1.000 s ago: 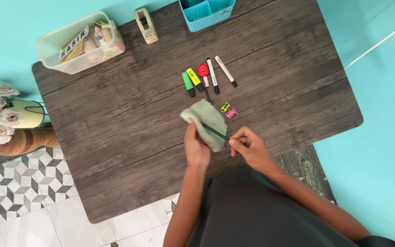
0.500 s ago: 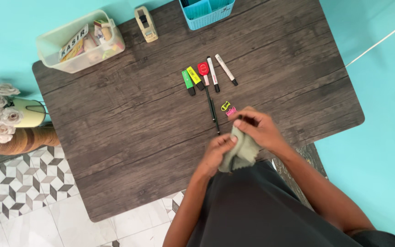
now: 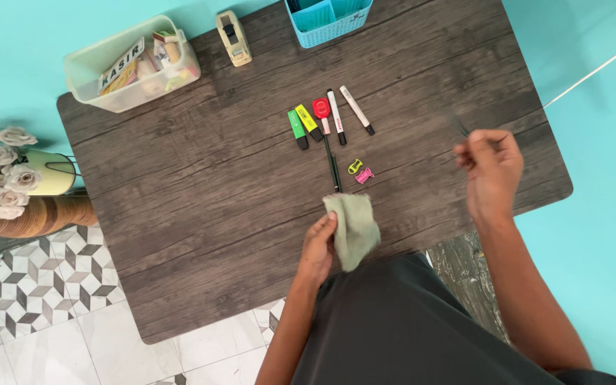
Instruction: The person wipes various stationery items including pens, markers, and clips with a cloth and places them into a blue desk organizer.
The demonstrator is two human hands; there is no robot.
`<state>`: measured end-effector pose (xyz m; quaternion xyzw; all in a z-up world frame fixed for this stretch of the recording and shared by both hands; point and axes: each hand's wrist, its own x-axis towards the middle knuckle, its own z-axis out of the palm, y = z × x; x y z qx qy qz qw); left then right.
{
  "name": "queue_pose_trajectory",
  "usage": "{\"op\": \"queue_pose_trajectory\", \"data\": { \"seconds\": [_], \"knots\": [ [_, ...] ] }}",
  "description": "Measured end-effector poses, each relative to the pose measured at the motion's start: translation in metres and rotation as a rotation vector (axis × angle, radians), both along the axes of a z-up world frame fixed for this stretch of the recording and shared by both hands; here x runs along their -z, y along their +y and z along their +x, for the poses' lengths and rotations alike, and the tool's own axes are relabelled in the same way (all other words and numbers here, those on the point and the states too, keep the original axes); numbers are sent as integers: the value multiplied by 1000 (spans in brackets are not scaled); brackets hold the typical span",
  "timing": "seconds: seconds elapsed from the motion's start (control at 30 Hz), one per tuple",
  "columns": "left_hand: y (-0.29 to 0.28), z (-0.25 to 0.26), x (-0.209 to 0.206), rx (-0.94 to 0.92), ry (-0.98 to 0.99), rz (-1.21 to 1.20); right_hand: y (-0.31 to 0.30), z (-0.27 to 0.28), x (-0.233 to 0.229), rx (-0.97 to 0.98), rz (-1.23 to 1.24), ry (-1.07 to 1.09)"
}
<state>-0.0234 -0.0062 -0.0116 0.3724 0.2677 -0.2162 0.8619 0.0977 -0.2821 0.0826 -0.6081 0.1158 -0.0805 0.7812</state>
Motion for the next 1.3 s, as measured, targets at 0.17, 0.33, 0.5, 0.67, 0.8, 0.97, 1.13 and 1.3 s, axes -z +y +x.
{"op": "queue_pose_trajectory", "data": {
  "seconds": [0.17,0.33,0.5,0.67,0.8,0.97,1.13,1.3],
  "knots": [
    [-23,15,-2,-149,-23,-128,47,-39,19,-363,-280,52],
    [-32,25,23,-234,-77,-129,105,-80,48,-560,-288,234],
    [-18,17,47,-341,72,-57,95,-84,38,-707,-441,320],
    [-21,5,105,-427,336,-156,74,-88,42,-797,-573,408],
    [-7,-5,146,-500,351,-88,56,-91,60,-777,-495,474],
    [21,-16,174,-238,279,246,36,-68,82,-602,-339,358],
    [57,-21,198,40,53,1012,23,-30,75,-527,-330,316],
    [83,21,178,-66,-135,1264,27,25,62,-499,-423,242]
  ]
}}
